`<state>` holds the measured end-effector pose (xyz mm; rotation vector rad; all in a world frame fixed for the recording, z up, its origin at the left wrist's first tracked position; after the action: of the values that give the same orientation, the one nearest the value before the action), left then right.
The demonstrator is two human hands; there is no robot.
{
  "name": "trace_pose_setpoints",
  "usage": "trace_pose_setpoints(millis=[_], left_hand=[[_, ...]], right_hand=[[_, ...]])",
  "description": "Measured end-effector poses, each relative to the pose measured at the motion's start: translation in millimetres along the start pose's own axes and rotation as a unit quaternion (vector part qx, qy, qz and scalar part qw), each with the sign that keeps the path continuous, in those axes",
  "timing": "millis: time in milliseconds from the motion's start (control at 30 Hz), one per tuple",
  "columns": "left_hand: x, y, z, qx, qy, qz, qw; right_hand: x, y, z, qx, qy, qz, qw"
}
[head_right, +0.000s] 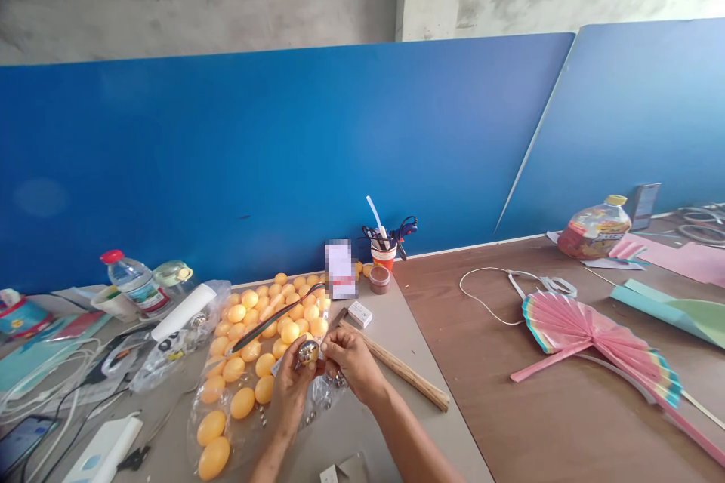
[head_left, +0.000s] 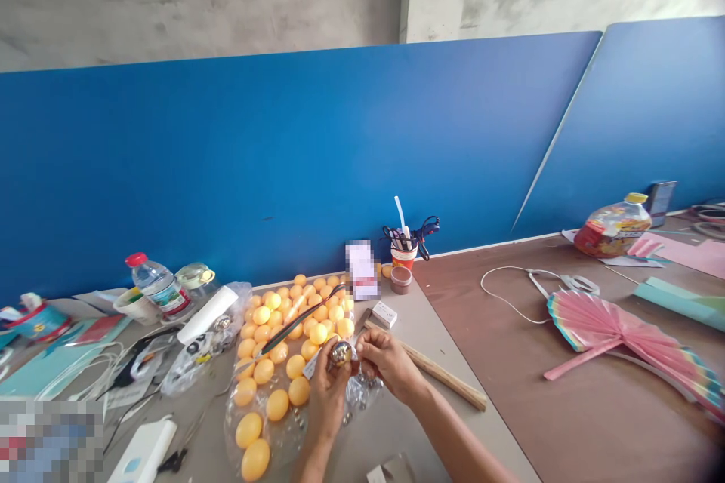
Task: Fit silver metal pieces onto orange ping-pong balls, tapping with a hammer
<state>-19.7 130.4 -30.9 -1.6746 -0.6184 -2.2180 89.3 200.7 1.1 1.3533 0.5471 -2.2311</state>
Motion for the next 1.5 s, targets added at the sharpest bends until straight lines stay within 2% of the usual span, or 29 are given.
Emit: trace_pose_setpoints(millis=[100,267,467,700,1133,1300,1500], left_hand=[[-2.6,-1.3,-4.0,0.010,-0.025,0.004,1.000],[-7.1,-2.7,-5.2,0.005,-0.026,-0.001,1.000],[-2.4,0.1,-5.2,0.016,-0.075,0.024,0.997],[5.2,3.0,-3.6,0.021,-0.124,0.067,0.990],[6.0,5.6,-1.0,0.032,-0.223,0.089,0.970],[9.4,8.7,0.1,0.043,-0.253,0.116,0.959],[15.4,11.2,2.5,0.045,-0.245,0.113,0.962]], right_hand=[[5.2,2.8,8.4,-0.026,-0.015,0.027,0.999],[8.9,2.4,-1.0,0.007,0.046,0.019,0.999],[9.9,3.1,-3.6,0.007,0.095,0.021,0.995],[9.9,4.8,-2.8,0.001,0.093,0.044,0.995],[20.2,6.6,-6.7,-0.008,0.088,0.087,0.992],[29.0,8.7,-10.1,0.009,0.088,0.107,0.990],[29.0,10.1,-13.9,0.049,0.124,0.108,0.985]])
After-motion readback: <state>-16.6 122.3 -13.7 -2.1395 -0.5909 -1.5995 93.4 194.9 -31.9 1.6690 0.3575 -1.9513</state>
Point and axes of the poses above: each hand's wrist, its own y-axis away from the middle knuckle, its own z-axis out of the palm, x = y × z, the point moved 10 cm from there along -y, towards the middle knuckle, and after that the axes turned 11 degrees about -z, right-handed, at the moved point
